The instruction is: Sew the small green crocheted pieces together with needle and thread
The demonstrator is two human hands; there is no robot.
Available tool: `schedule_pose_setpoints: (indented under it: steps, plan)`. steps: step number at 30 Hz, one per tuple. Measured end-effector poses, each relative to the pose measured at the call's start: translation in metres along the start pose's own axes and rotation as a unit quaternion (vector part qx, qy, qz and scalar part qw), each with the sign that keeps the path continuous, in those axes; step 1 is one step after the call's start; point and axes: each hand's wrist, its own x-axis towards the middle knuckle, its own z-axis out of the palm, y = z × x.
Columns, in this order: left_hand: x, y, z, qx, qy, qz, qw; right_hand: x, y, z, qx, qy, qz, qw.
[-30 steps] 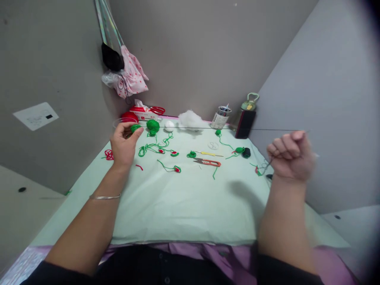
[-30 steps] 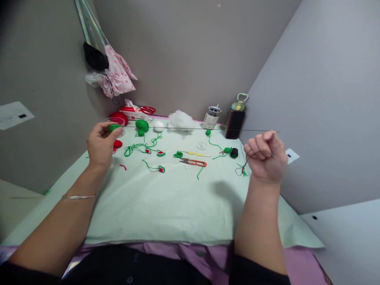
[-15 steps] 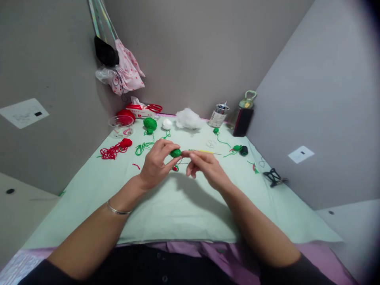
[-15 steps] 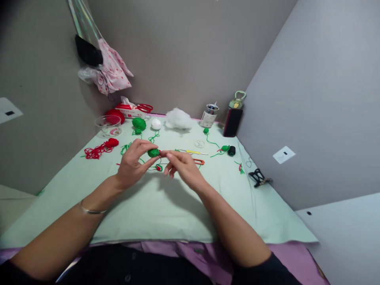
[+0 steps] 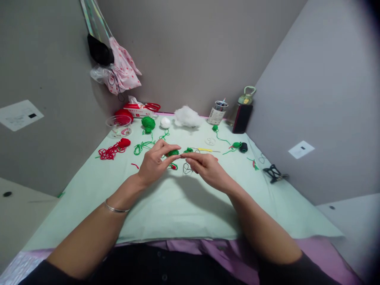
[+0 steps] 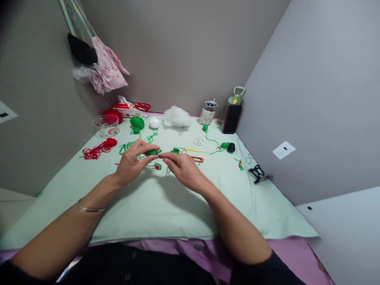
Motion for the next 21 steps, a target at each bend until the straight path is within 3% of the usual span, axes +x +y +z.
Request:
schedule_pose_setpoints:
  steps: [4,9,15,21]
  plan:
    - [0.002,0.004,0.001,-0.104,-0.025,-0.091,0.99,0.001,0.004,-0.001,0.02,0.007,0.005,1.0]
    - [0.005,0.013,-0.001,-0.252,-0.111,-0.171,0.946,0.004,0.006,-0.01,0.125,0.017,0.024,0.992]
    - [0.005,0.018,-0.002,-0.239,-0.131,-0.191,0.943,0.005,0.009,-0.015,0.254,-0.008,0.05,0.966]
    - [0.001,0.022,-0.002,-0.218,-0.108,-0.152,0.958,0.001,0.007,-0.013,0.266,-0.032,0.027,0.963]
